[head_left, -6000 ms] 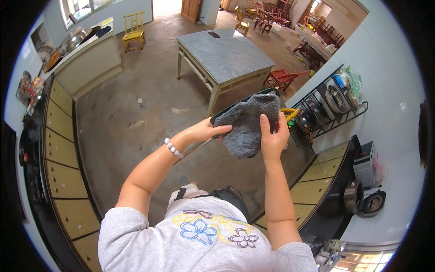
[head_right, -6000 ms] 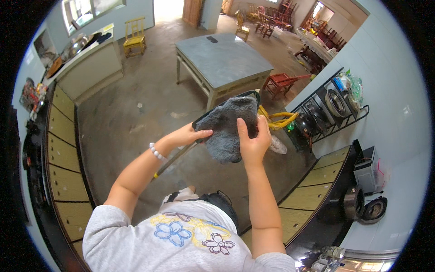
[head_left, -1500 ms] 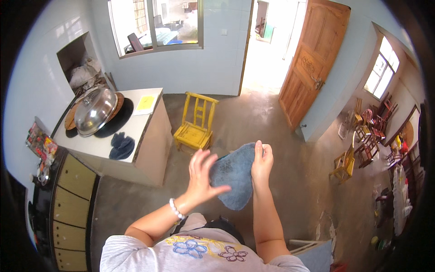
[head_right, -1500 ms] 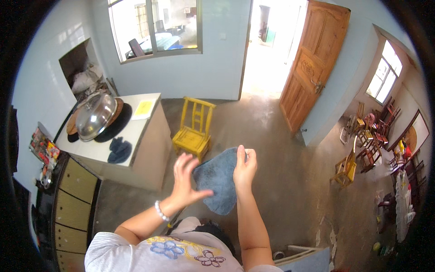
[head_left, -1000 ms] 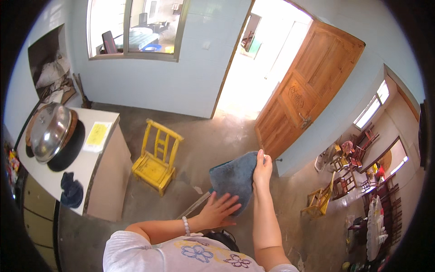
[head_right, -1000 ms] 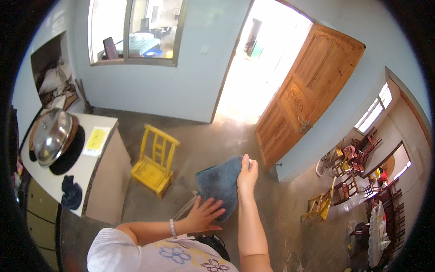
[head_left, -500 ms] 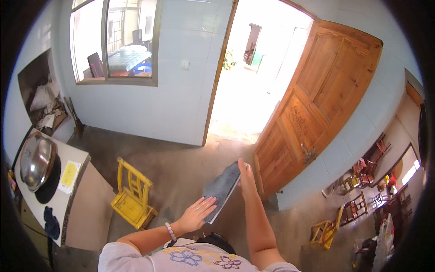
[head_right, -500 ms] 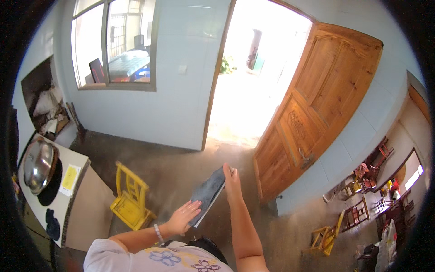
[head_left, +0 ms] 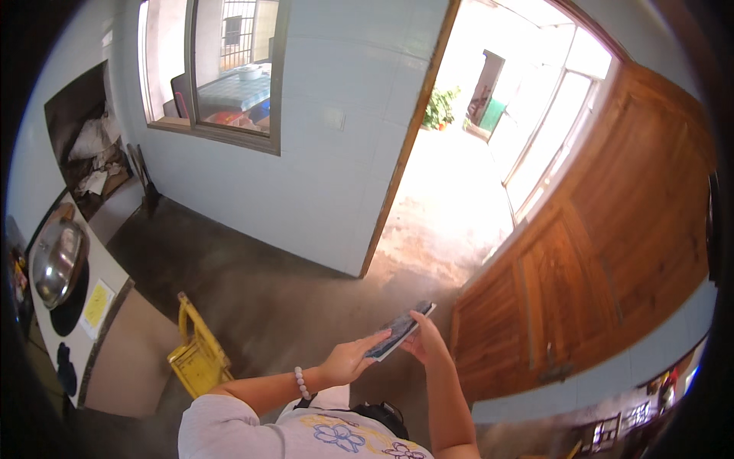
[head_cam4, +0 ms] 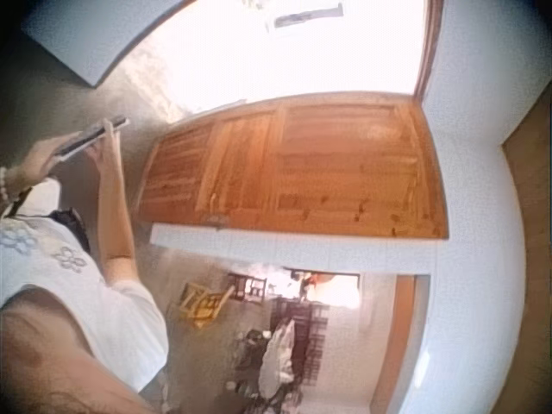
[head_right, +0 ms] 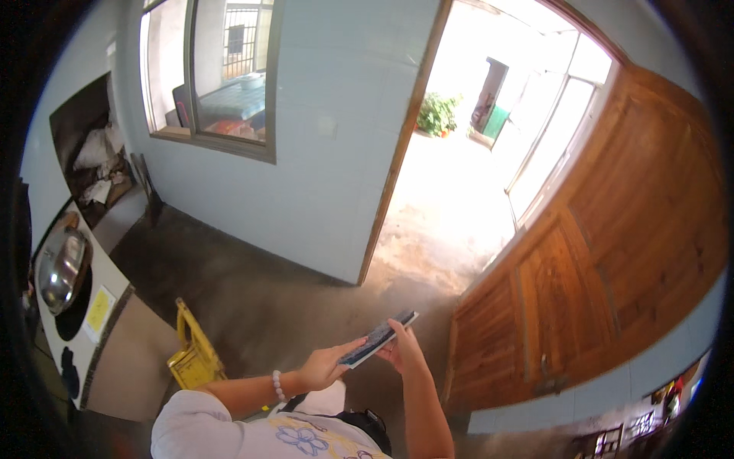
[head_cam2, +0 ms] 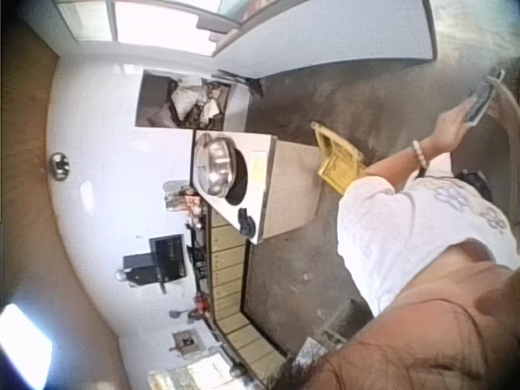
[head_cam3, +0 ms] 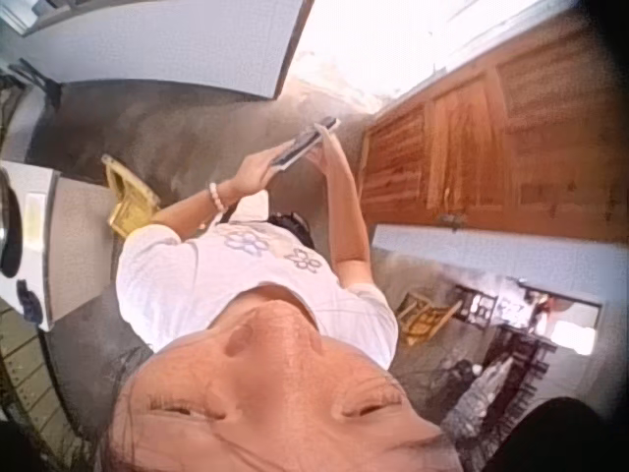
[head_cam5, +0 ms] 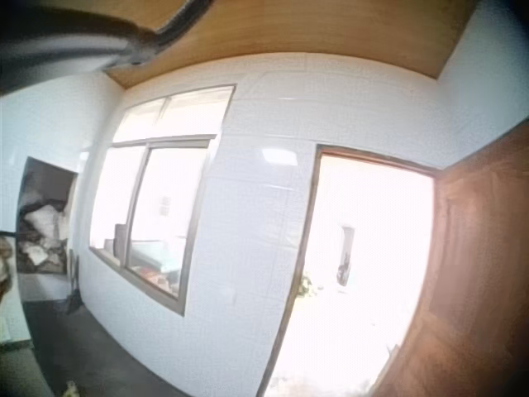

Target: The person wipes a white tiled wall with a grey cloth, then moves to the sink to rinse the cloth under running water. After wringing out the cloth, the person walks to a nearby table and wipes its surface with the damp cloth.

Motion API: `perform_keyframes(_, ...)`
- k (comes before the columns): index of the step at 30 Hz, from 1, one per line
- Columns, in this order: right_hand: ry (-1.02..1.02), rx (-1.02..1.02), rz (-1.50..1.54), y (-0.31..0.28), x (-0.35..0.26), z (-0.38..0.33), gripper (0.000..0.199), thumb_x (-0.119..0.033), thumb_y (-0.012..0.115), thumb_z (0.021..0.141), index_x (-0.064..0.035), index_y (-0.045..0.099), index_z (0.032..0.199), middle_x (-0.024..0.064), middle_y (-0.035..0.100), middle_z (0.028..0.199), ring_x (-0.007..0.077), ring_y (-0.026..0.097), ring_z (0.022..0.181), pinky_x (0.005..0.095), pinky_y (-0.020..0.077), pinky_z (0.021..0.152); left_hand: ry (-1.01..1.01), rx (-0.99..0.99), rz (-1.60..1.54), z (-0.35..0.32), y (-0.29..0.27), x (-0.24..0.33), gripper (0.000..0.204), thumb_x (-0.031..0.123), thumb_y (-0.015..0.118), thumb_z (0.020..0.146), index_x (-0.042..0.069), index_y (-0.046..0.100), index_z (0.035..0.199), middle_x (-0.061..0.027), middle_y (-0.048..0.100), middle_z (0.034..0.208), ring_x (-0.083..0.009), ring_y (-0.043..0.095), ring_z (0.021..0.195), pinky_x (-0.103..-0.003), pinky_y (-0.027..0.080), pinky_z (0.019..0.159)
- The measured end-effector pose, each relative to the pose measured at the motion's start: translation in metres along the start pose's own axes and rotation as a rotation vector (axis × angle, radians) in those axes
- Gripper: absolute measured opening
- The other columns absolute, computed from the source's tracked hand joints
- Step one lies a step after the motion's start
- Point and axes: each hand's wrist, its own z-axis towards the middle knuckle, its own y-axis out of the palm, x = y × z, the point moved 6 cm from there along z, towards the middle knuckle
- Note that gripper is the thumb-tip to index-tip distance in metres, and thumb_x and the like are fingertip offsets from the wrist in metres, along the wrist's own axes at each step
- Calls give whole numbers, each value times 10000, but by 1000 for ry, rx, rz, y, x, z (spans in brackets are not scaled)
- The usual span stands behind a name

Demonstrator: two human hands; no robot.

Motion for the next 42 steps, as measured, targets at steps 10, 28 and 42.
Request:
perform_keyframes(10,82,-162,239,-46,-146,177,251,-175,500,845,-31,497,1051,125,595,990,271,594,921,409,500,825,147,-136,-115,222,-48,-106,774,357,588,856,36,180,1431,-152,234,1482,-330,337,1312,-397,277,1070)
perform_keyframes(28,-202,-284,133,-183,-513,421,472,-306,519,821,14,510,1168,153,606,1097,287,589,1001,408,474,883,-399,1209,514,526,-345,-443,702,404,433,948,-82,189,1391,-255,260,1430,-343,248,1342,-376,201,1108)
perform_keyframes(42,-105,-180,91,-233,-656,601,441,-321,497,810,27,577,1070,140,648,1013,281,623,888,382,494,830,-345,1459,360,504,-357,-534,525,336,283,989,8,234,1396,-151,286,1442,-252,285,1328,-360,218,1092)
